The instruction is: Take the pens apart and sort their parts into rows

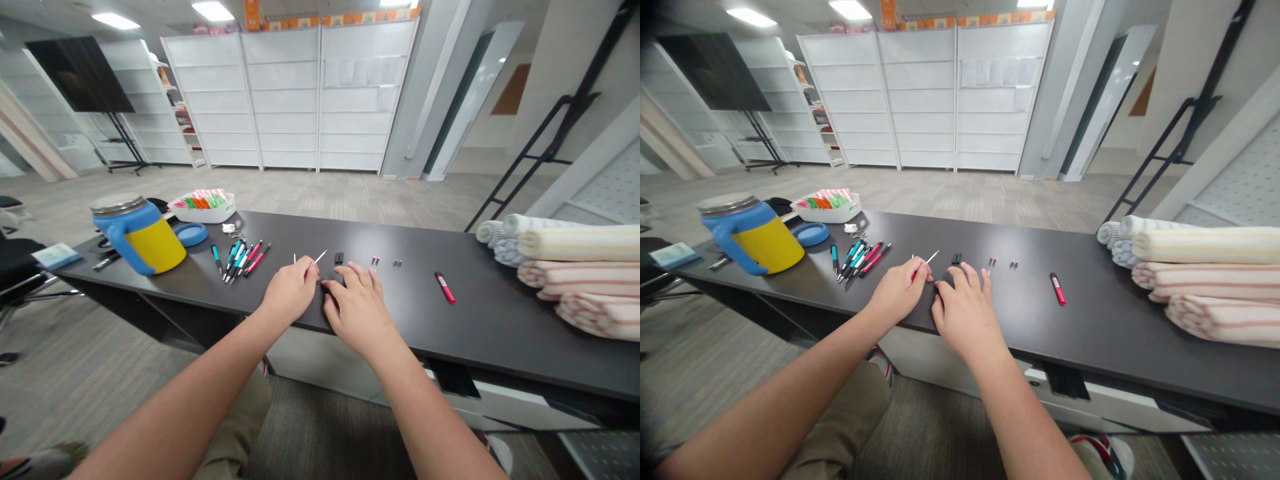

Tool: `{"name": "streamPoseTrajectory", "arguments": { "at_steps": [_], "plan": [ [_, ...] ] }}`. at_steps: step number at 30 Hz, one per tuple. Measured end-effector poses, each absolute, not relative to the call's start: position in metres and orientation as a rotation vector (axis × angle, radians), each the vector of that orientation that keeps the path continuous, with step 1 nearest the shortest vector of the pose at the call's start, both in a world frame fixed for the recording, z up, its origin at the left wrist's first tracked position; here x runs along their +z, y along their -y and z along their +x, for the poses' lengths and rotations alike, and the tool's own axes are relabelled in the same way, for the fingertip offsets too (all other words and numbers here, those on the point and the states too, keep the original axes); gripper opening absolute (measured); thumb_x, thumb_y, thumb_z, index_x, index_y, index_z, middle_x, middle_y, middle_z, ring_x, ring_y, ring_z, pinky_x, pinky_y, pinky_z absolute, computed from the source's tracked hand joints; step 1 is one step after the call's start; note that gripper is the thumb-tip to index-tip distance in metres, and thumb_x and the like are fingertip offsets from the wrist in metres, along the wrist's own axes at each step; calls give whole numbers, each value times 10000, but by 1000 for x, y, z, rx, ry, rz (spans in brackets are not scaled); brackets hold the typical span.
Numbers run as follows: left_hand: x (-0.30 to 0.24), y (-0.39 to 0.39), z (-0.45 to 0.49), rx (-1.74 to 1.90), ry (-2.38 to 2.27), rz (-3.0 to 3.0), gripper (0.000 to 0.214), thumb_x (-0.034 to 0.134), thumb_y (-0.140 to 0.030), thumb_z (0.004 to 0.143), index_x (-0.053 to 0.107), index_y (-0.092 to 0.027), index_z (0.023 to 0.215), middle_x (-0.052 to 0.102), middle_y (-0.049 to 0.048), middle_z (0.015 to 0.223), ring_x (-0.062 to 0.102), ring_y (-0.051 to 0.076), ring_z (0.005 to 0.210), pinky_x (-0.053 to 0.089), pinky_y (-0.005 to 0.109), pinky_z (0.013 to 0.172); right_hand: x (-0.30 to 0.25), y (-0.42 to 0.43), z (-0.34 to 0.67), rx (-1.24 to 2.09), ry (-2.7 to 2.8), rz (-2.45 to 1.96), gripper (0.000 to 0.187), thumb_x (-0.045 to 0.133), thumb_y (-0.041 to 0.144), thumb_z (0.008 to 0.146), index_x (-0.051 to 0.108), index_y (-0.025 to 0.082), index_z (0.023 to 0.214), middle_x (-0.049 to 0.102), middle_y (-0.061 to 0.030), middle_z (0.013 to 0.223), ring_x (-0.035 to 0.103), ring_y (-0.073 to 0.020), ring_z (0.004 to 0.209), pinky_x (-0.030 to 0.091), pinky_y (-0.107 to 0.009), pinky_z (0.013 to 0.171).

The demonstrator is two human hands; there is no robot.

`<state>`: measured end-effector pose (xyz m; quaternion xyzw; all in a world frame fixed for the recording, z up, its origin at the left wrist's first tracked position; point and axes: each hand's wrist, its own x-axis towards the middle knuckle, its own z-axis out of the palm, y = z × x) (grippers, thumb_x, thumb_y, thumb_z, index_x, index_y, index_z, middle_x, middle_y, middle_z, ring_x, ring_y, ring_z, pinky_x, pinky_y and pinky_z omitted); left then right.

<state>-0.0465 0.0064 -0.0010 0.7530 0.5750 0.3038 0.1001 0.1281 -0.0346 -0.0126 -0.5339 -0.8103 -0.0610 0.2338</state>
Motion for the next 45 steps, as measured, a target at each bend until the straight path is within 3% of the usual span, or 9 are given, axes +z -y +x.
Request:
{"name": "streamPoseTrajectory", "arguments": {
  "at_steps": [27, 37, 45],
  "plan": [
    [0, -6, -46, 911, -1748, 2196, 268, 404, -342, 1043, 633, -264, 928, 756, 32, 867, 729, 215, 891, 524, 311, 819, -13, 34, 129, -118, 2237, -1440, 353, 506, 322, 984, 710, 275, 1268, 573, -98, 1456, 373, -348, 1430, 209, -618, 1199],
    [1, -5, -48, 941, -1706, 2153, 279, 402, -345, 1042, 637, -266, 914, 769, 24, 858, 735, 218, 889, 533, 322, 840, -13, 36, 139, -180, 1812, -1573, 269, 495, 178, 947, 728, 206, 1078, 725, -123, 1150, 530, -331, 1170, 331, -508, 1044],
    [4, -2, -49, 960, -1701, 2188, 279, 376, -344, 1057, 610, -263, 929, 763, 20, 872, 731, 209, 869, 518, 310, 814, -13, 37, 142, -102, 1771, -1526, 260, 484, 206, 961, 725, 209, 1059, 745, -113, 1105, 565, -321, 1142, 384, -471, 983]
  ]
}}
